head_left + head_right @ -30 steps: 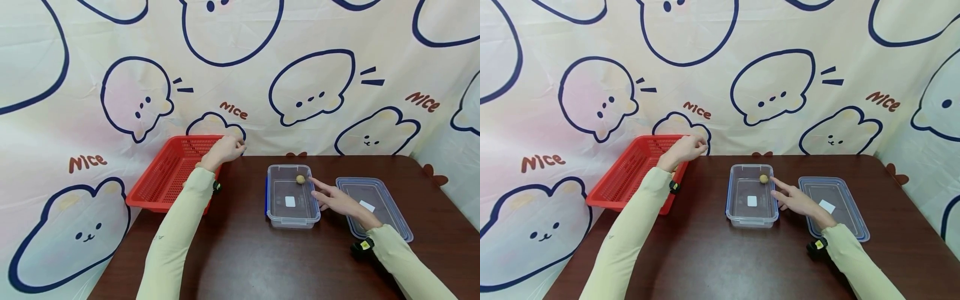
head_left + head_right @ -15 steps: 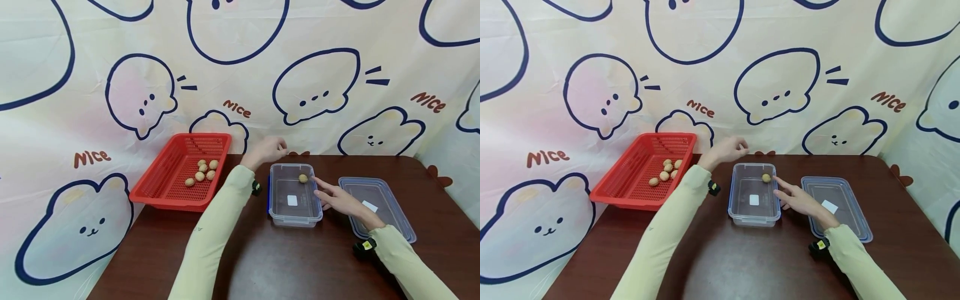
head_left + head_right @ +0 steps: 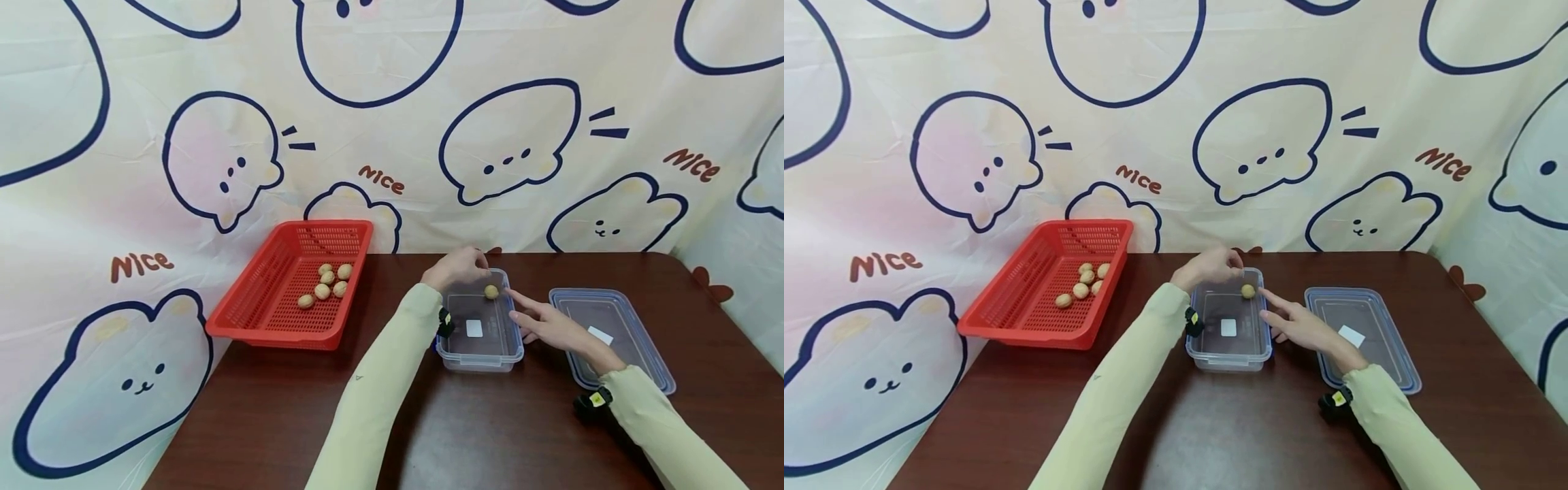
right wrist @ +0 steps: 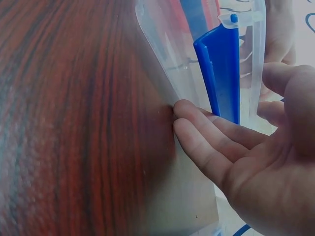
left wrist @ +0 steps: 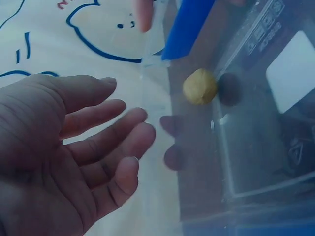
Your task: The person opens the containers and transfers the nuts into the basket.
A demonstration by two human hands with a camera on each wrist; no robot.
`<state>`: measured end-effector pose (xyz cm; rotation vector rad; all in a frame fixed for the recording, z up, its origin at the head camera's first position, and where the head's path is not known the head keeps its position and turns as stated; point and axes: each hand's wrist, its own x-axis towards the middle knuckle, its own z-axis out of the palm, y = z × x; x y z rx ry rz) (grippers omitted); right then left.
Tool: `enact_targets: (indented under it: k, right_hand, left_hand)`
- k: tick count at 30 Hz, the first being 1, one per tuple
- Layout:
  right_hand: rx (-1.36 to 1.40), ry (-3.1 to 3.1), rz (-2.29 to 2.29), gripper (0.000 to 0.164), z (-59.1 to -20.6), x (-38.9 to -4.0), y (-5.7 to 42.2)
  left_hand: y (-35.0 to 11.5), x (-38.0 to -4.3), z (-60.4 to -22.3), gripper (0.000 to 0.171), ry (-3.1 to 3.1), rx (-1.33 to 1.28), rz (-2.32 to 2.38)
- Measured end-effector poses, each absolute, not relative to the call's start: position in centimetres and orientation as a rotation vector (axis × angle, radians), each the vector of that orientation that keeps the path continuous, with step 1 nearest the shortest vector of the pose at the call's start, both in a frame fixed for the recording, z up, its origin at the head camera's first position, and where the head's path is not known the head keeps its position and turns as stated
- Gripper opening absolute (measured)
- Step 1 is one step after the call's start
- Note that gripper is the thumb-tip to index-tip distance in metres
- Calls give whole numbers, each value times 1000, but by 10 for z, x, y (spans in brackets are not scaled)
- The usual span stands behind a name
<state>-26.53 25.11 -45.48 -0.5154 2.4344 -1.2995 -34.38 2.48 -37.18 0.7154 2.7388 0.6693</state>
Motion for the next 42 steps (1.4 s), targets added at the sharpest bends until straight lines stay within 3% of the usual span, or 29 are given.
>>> enact_targets:
  k: [13,25,42]
  right_hand:
    - [-515,2449,-1293,67,-455,-265,251]
    - [-550,2438,-1298,68,-455,-263,252]
    - [-537,2445,-1294,67,-451,-262,252]
  left_hand:
    - [43,-344,-392,33,2690,602,494]
    - [59,-344,-403,11,2582,506,440]
    - [59,-344,-406,11,2598,529,472]
